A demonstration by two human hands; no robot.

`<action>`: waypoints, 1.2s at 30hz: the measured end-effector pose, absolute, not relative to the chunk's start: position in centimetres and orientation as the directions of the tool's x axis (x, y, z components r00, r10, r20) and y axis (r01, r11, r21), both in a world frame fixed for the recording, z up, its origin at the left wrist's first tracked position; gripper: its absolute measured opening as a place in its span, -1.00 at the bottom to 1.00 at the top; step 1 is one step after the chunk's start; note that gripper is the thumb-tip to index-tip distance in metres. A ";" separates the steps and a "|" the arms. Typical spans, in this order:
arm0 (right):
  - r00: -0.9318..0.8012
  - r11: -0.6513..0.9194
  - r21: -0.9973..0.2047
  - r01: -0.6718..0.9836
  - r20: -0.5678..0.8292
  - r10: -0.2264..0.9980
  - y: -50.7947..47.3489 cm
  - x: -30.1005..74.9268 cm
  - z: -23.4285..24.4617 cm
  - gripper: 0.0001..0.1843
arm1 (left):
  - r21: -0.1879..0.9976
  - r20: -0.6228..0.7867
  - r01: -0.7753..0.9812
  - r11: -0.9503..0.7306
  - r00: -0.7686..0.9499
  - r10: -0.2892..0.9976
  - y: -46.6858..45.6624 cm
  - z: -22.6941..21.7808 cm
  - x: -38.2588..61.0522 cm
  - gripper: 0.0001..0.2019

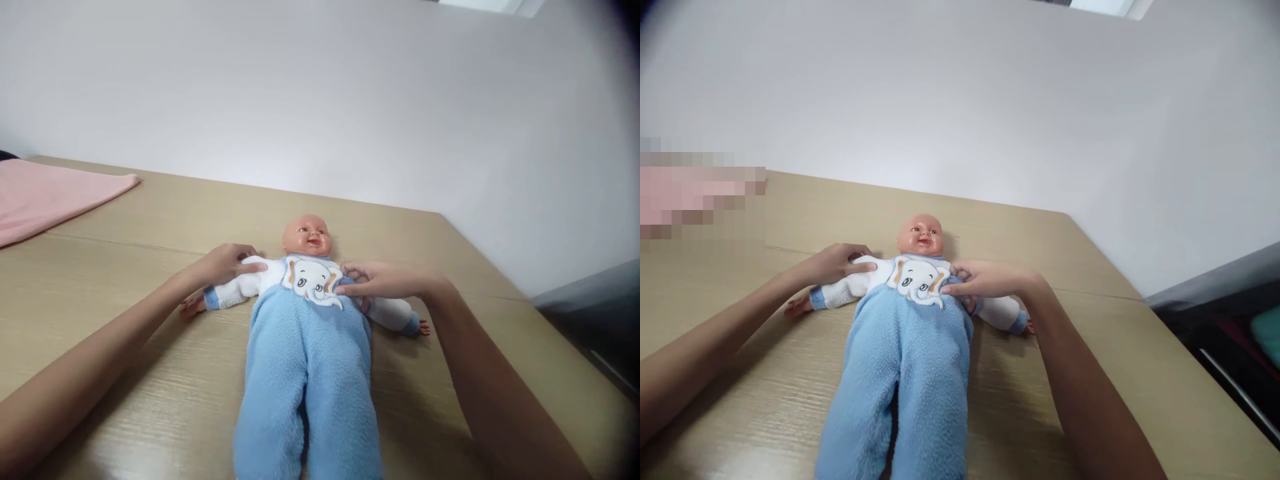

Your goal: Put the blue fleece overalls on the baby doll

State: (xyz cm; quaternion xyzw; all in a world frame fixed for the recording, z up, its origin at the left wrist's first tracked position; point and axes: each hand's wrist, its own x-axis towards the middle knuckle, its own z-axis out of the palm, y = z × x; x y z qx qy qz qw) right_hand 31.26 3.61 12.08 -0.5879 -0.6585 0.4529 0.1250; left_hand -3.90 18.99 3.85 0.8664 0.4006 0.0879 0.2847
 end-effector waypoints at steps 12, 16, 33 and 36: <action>0.014 0.156 -0.558 0.815 0.288 0.957 -6.1 37.5 2.2 -0.33 | 0.457 0.538 0.431 -0.778 0.563 0.628 12.6 9.3 0.1 -0.66; 0.053 0.142 -0.563 0.814 0.315 0.947 -7.7 39.4 0.8 -0.41 | 0.264 0.475 0.192 -0.945 0.827 0.301 9.7 9.8 7.1 -0.67; 0.365 0.221 -0.885 0.409 0.381 0.850 -4.5 36.0 5.0 -0.34 | 0.358 0.574 -0.060 -0.932 0.801 0.169 9.5 5.9 10.8 -0.82; 0.250 0.273 -0.790 0.549 0.467 0.848 -3.4 33.6 5.6 -0.54 | 0.294 0.687 -0.180 -0.939 0.723 0.077 9.3 6.1 10.3 -0.76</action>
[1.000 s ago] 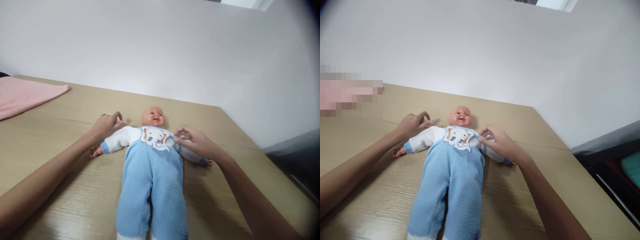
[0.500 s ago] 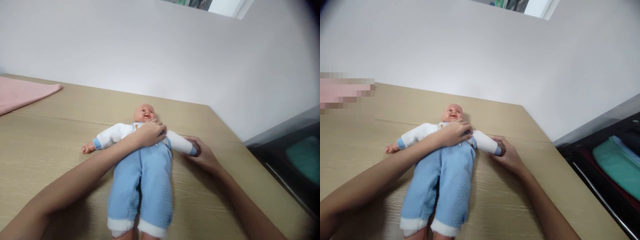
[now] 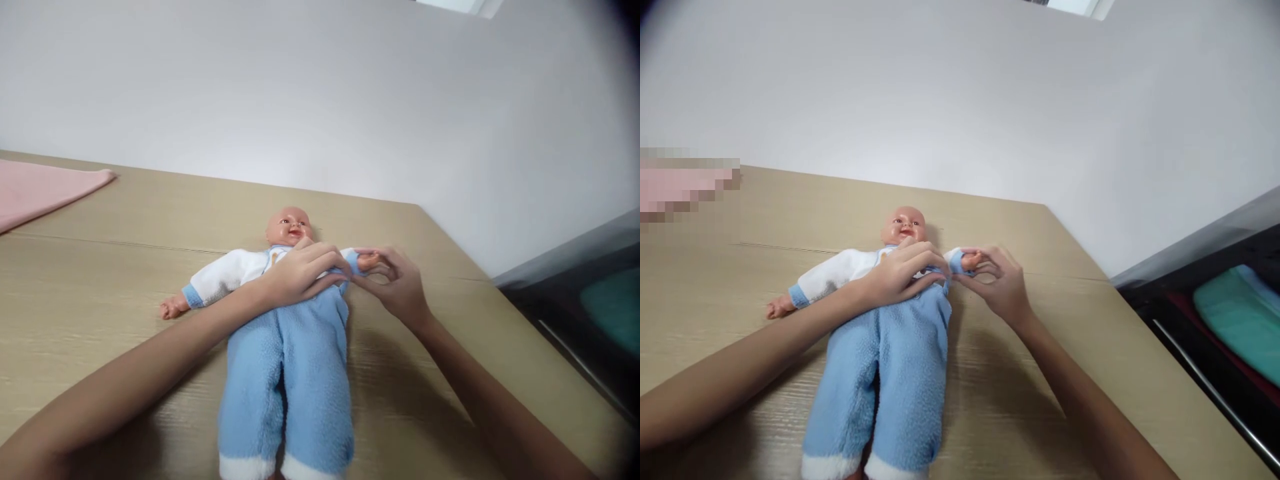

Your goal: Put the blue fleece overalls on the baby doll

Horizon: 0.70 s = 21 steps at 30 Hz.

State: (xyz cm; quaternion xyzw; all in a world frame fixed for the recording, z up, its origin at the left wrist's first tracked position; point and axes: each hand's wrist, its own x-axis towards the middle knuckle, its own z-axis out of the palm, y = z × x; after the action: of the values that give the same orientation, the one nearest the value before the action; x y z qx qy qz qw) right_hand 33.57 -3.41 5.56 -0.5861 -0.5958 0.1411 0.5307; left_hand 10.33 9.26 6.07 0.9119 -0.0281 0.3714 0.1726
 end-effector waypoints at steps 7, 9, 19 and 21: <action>-0.037 0.358 -0.517 0.778 0.530 0.847 -3.4 30.0 4.6 -0.82 | 0.396 0.745 -0.232 -0.889 0.647 0.163 9.4 5.9 10.0 -0.77; -0.063 0.396 -0.533 0.748 0.536 0.842 -3.9 30.2 4.6 -0.80 | 0.443 0.744 -0.251 -0.861 0.639 0.196 9.5 5.9 10.1 -0.83; 0.158 0.123 -0.992 0.025 0.126 0.979 -5.1 29.8 3.7 -0.61 | 0.507 0.599 -0.120 -0.854 0.761 0.249 9.9 5.9 10.6 -0.81; 0.255 0.055 -0.996 -0.074 0.034 0.966 -4.7 29.5 3.2 -0.59 | 0.508 0.579 -0.081 -0.858 0.769 0.270 9.9 5.7 10.7 -0.85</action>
State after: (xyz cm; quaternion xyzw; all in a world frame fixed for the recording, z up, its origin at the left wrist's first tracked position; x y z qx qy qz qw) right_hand 29.49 -4.68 3.22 -0.5278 -0.4226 0.4403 0.5907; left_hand 10.71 9.90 5.69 0.9035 0.0524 0.3355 0.2617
